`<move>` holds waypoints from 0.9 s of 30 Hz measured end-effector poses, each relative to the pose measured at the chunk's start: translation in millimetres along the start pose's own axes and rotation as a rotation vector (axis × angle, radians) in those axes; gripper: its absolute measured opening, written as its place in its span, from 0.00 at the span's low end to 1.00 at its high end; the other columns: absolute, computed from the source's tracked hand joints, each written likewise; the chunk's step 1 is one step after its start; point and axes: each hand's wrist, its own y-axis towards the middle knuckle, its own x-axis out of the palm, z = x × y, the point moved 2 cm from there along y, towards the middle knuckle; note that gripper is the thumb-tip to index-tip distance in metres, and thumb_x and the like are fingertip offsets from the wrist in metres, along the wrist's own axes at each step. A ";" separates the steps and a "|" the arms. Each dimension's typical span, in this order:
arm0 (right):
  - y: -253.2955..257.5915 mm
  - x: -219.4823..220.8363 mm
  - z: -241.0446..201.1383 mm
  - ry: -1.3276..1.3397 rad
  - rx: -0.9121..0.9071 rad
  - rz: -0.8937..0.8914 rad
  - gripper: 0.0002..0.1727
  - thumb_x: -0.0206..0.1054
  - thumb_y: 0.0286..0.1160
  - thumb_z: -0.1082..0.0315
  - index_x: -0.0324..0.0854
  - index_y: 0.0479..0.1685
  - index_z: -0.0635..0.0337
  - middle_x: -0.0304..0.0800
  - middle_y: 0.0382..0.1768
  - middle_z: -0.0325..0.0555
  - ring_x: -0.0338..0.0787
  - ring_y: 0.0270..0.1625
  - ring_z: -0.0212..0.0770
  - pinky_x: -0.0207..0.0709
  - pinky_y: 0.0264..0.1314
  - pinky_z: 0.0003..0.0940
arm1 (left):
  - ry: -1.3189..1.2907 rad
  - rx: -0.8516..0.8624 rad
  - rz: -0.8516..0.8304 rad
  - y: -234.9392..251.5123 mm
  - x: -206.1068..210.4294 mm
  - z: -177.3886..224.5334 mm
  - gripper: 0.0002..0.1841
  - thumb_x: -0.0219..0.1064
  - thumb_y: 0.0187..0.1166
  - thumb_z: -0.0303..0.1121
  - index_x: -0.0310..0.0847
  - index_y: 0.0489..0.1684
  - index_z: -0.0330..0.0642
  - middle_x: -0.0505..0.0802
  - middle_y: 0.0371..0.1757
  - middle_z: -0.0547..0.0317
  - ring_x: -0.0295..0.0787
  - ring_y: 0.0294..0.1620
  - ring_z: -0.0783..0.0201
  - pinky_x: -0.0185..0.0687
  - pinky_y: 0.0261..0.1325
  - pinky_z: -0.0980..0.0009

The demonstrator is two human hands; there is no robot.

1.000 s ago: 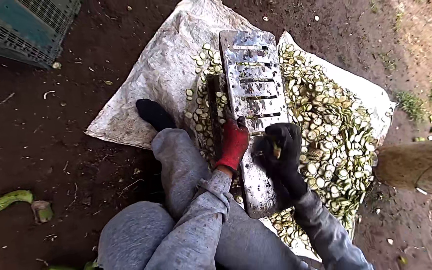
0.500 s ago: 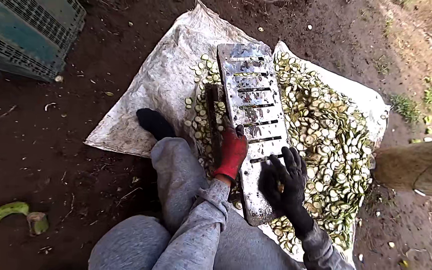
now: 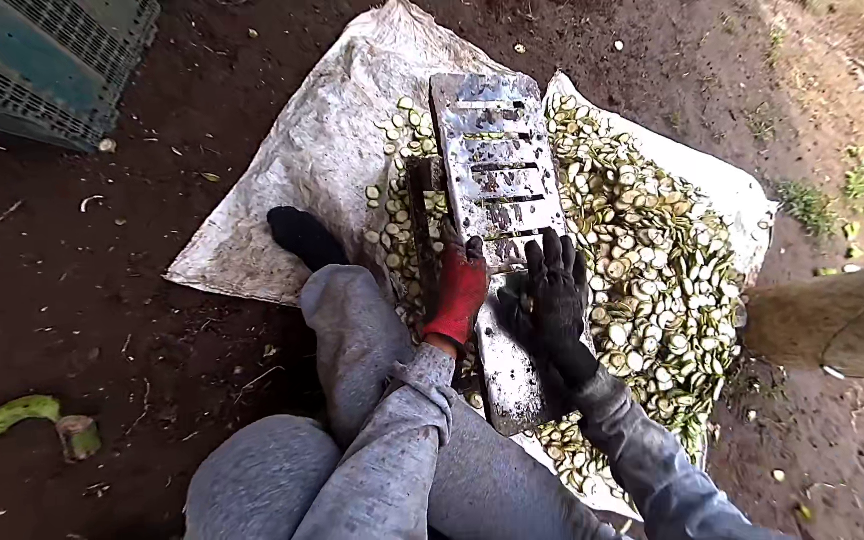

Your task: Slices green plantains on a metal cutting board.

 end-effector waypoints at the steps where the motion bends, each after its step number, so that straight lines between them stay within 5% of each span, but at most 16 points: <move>1: 46.4 16.4 0.7 -0.022 -0.025 -0.008 0.48 0.53 0.76 0.32 0.67 0.86 0.62 0.62 0.89 0.61 0.54 0.93 0.64 0.36 0.92 0.69 | -0.007 0.018 0.019 1.7 -1.3 -0.8 0.35 0.50 0.93 0.51 0.43 0.97 0.50 0.78 0.80 0.35 0.79 0.74 0.34 0.75 0.69 0.36; 4: 178.6 49.9 4.6 -0.008 -0.028 -0.124 0.48 0.49 0.81 0.32 0.56 0.93 0.59 0.51 0.94 0.56 0.45 0.96 0.60 0.32 0.94 0.64 | 0.028 0.024 0.044 3.5 -0.3 0.5 0.36 0.50 0.94 0.50 0.40 0.97 0.48 0.78 0.79 0.33 0.79 0.74 0.34 0.74 0.71 0.37; 5: 207.5 47.7 7.8 0.103 -0.016 -0.112 0.43 0.52 0.84 0.38 0.60 0.91 0.58 0.56 0.92 0.55 0.49 0.96 0.56 0.34 0.96 0.58 | 0.038 0.018 0.053 3.0 2.6 0.5 0.36 0.50 0.94 0.51 0.40 0.97 0.50 0.79 0.78 0.33 0.80 0.73 0.34 0.75 0.70 0.37; 7: 244.0 30.8 5.8 0.673 -0.024 0.151 0.28 0.61 0.85 0.61 0.75 0.78 0.70 0.77 0.79 0.60 0.71 0.87 0.46 0.55 0.92 0.38 | 0.056 0.014 0.078 3.3 1.2 -0.3 0.35 0.52 0.93 0.51 0.44 0.96 0.51 0.81 0.75 0.32 0.82 0.70 0.33 0.76 0.67 0.35; 8: 250.5 16.2 1.8 0.978 -0.062 0.284 0.24 0.56 0.85 0.68 0.75 0.73 0.78 0.81 0.73 0.64 0.78 0.80 0.44 0.65 0.87 0.34 | 0.053 0.015 0.077 4.0 -0.1 -0.4 0.35 0.52 0.93 0.51 0.46 0.96 0.51 0.81 0.75 0.32 0.82 0.69 0.33 0.76 0.67 0.35; 10: 240.1 -16.5 0.9 1.075 -0.202 0.406 0.25 0.45 0.90 0.68 0.74 0.74 0.78 0.80 0.75 0.64 0.78 0.80 0.45 0.66 0.87 0.36 | 0.050 0.025 0.064 6.6 1.0 -2.8 0.35 0.52 0.93 0.51 0.46 0.96 0.51 0.82 0.73 0.32 0.82 0.69 0.32 0.76 0.67 0.34; 12: 211.8 -38.4 1.9 0.767 -0.292 0.422 0.26 0.40 0.89 0.74 0.71 0.79 0.73 0.75 0.81 0.61 0.74 0.84 0.48 0.63 0.88 0.39 | 0.011 0.044 0.050 7.7 0.0 -3.9 0.36 0.52 0.93 0.51 0.42 0.97 0.53 0.82 0.75 0.33 0.82 0.68 0.32 0.76 0.65 0.34; 15: 159.3 -31.1 12.7 0.930 -0.206 0.226 0.26 0.53 0.87 0.65 0.72 0.80 0.68 0.79 0.77 0.55 0.82 0.75 0.39 0.74 0.78 0.34 | 0.003 0.075 0.096 9.9 1.7 -2.0 0.36 0.53 0.93 0.50 0.41 0.97 0.54 0.81 0.75 0.33 0.82 0.69 0.32 0.76 0.65 0.33; 17: 124.5 -15.4 19.1 1.145 -0.162 0.044 0.37 0.72 0.76 0.54 0.72 0.80 0.69 0.88 0.66 0.53 0.89 0.61 0.37 0.84 0.65 0.35 | 0.089 0.157 0.234 12.4 6.3 4.6 0.34 0.54 0.92 0.45 0.46 0.96 0.50 0.80 0.76 0.31 0.81 0.70 0.31 0.76 0.66 0.32; 19: 88.4 -8.0 21.7 1.212 -0.118 -0.084 0.45 0.77 0.71 0.50 0.67 0.85 0.68 0.88 0.68 0.54 0.89 0.65 0.42 0.84 0.70 0.41 | 0.205 0.270 0.308 11.5 10.1 6.4 0.29 0.54 0.93 0.45 0.59 0.93 0.52 0.72 0.84 0.33 0.76 0.76 0.31 0.74 0.70 0.33; 21: 55.7 -14.1 14.3 1.172 -0.002 -0.041 0.41 0.74 0.74 0.49 0.67 0.87 0.56 0.84 0.73 0.45 0.87 0.67 0.39 0.85 0.68 0.38 | 0.330 0.312 0.278 8.8 12.6 5.9 0.24 0.55 0.91 0.47 0.72 0.84 0.55 0.68 0.85 0.27 0.73 0.76 0.26 0.73 0.68 0.30; 23: 47.1 -10.9 -0.9 1.216 0.153 0.189 0.26 0.70 0.77 0.57 0.79 0.73 0.55 0.88 0.66 0.39 0.89 0.62 0.32 0.85 0.64 0.31 | 0.373 0.312 0.184 4.8 10.7 10.2 0.22 0.58 0.89 0.42 0.76 0.81 0.54 0.68 0.81 0.20 0.70 0.76 0.22 0.70 0.68 0.29; 25: 63.1 -5.3 -9.4 1.264 0.298 0.485 0.09 0.72 0.71 0.68 0.88 0.46 0.60 0.95 0.44 0.40 0.92 0.44 0.30 0.88 0.48 0.28 | 0.290 0.319 0.080 -1.1 5.7 14.4 0.21 0.61 0.88 0.37 0.78 0.79 0.52 0.72 0.78 0.21 0.73 0.74 0.24 0.72 0.67 0.29; 27: 74.2 -12.0 -13.0 1.248 0.179 0.558 0.08 0.72 0.69 0.74 0.87 0.45 0.63 0.93 0.43 0.41 0.91 0.44 0.30 0.88 0.49 0.29 | 0.079 0.349 -0.004 -4.9 -4.8 11.7 0.19 0.60 0.90 0.38 0.80 0.78 0.51 0.85 0.72 0.37 0.83 0.69 0.38 0.76 0.67 0.37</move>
